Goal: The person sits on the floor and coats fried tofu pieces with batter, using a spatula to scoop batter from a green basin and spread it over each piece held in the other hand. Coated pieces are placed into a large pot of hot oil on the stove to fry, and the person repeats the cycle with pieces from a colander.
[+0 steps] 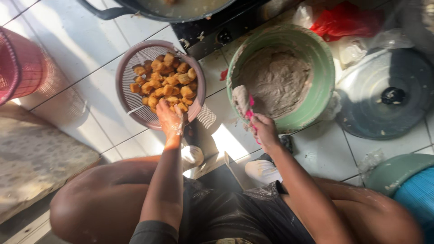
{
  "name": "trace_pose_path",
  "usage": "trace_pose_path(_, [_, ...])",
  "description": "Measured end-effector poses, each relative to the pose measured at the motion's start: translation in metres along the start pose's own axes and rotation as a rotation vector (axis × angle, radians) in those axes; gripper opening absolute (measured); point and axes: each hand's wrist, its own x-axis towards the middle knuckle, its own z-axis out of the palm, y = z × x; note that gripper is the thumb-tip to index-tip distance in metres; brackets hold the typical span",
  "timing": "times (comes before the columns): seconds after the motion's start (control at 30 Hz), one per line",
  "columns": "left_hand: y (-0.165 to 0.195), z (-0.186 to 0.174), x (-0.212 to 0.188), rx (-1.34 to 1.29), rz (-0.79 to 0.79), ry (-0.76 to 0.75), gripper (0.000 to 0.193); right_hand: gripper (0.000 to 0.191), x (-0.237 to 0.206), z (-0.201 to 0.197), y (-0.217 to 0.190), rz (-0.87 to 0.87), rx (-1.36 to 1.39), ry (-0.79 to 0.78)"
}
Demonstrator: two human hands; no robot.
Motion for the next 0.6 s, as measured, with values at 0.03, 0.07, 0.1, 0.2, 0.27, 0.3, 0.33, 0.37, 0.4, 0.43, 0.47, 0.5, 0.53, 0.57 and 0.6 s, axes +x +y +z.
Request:
trace_pose_path(0.03, [0.002,-0.002,0.0,0.012,0.078,0.013,0.044,0.018,-0.004,-0.003,-0.003,0.044,0.115,-0.023])
trace_pose_path(0.07, [0.003,-0.004,0.001,0.021,0.159,0.026,0.047,0.02,-0.011,-0.009,-0.007,0.04,0.118,-0.05])
trace_pose_path(0.1, [0.005,-0.004,0.002,0.026,0.243,0.039,0.051,0.022,-0.02,-0.016,-0.015,0.03,0.119,-0.075])
trace_pose_path(0.2, [0.013,0.002,0.006,-0.014,0.361,-0.028,0.05,0.024,-0.055,-0.038,-0.041,-0.017,0.108,-0.094])
trace_pose_path(0.27, [0.022,0.011,0.011,0.013,0.341,-0.072,0.051,0.024,-0.082,-0.051,-0.058,-0.043,0.099,-0.065])
trace_pose_path(0.3, [0.025,0.016,0.012,0.023,0.336,-0.097,0.051,0.024,-0.098,-0.058,-0.065,-0.05,0.089,-0.039])
trace_pose_path(0.33, [0.028,0.018,0.013,0.043,0.274,-0.115,0.047,0.025,-0.111,-0.062,-0.072,-0.06,0.08,-0.011])
trace_pose_path(0.37, [0.031,0.019,0.014,0.061,0.214,-0.131,0.043,0.024,-0.122,-0.067,-0.076,-0.071,0.102,-0.007])
trace_pose_path(0.4, [0.033,0.02,0.014,0.076,0.155,-0.148,0.038,0.023,-0.134,-0.071,-0.08,-0.084,0.124,-0.002])
trace_pose_path(0.43, [0.036,0.019,0.013,0.019,0.15,-0.12,0.038,0.022,-0.146,-0.076,-0.083,-0.094,0.146,0.005])
trace_pose_path(0.47, [0.037,0.018,0.009,-0.037,0.142,-0.093,0.038,0.021,-0.157,-0.082,-0.083,-0.11,0.151,0.022])
trace_pose_path(0.5, [0.04,0.016,0.004,-0.09,0.133,-0.061,0.038,0.02,-0.166,-0.085,-0.082,-0.127,0.157,0.032])
trace_pose_path(0.53, [0.045,0.015,-0.004,-0.203,0.211,0.007,0.036,0.019,-0.169,-0.087,-0.081,-0.15,0.165,0.037])
trace_pose_path(0.57, [0.054,0.017,-0.014,-0.319,0.292,0.073,0.035,0.019,-0.171,-0.09,-0.08,-0.195,0.148,0.021])
trace_pose_path(0.6, [0.066,0.017,-0.026,-0.429,0.371,0.134,0.034,0.019,-0.173,-0.09,-0.077,-0.233,0.136,0.006])
